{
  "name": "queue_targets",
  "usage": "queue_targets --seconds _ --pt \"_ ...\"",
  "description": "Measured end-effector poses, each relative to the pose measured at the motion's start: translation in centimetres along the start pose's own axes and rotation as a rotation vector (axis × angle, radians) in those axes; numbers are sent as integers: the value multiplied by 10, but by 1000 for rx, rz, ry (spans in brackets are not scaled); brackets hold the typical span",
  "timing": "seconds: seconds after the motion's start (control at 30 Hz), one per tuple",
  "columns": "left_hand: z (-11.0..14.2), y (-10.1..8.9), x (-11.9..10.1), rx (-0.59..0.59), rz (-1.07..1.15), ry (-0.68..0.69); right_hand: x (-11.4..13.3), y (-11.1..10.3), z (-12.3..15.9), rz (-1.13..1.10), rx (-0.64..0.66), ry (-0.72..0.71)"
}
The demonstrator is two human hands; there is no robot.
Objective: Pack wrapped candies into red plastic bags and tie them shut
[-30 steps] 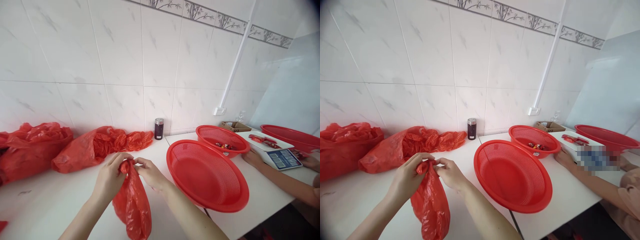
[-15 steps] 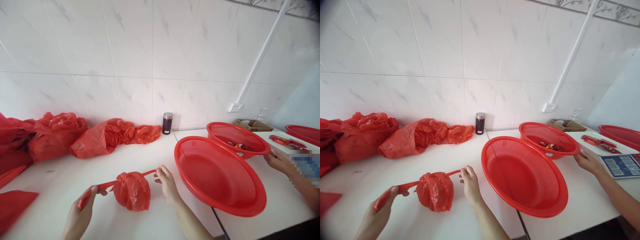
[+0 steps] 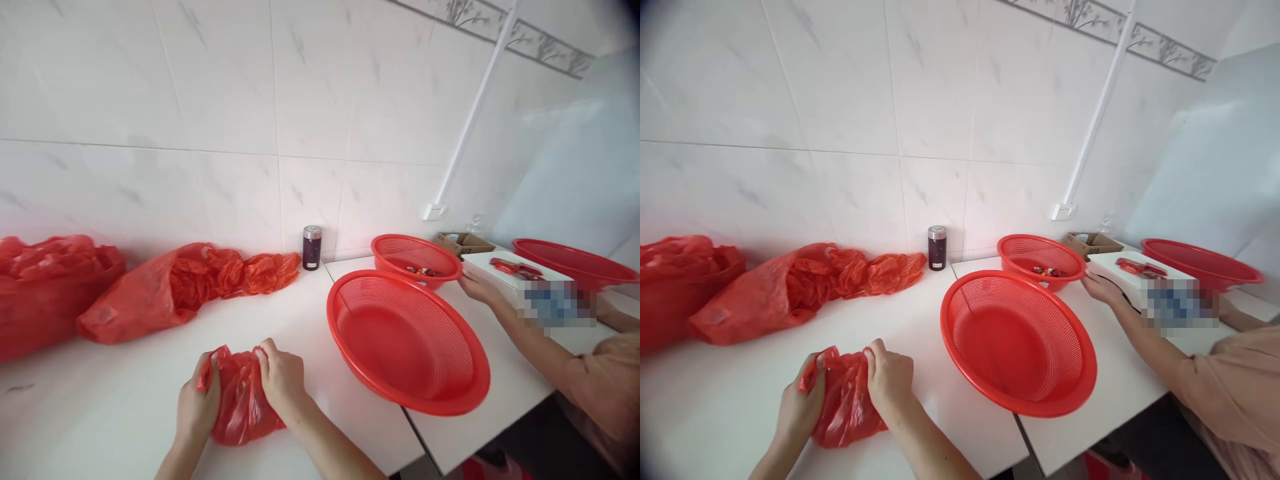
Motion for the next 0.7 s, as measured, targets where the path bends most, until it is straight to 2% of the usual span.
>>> queue_targets --seconds 0.17,0.27,0.33,0.43,0.6,0.7 --pt "-13 -3 25 153 -282 -36 -38 -2 -7 53 -39 61" --pt "-13 3 28 258 -420 -45 -53 0 -12 49 -47 102" --pt "-12 7 26 285 -467 -49 -59 2 -14 31 -50 128" --pt "-11 5 25 259 -486 -69 -66 3 -16 -18 -64 180" --pt "-9 -17 34 173 -464 -151 -73 -3 -16 -132 -86 264" --pt "-5 -28 39 128 -321 -192 -74 -4 -16 -209 -91 283"
Point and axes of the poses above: each hand's wrist, its own z-axis away from the middle knuckle, its own y-axis out of the palm, x = y × z, the point moved 5 cm from there along -z, towards the middle knuckle, and after that the axes turned 10 degrees about y, right-handed, at the moved point
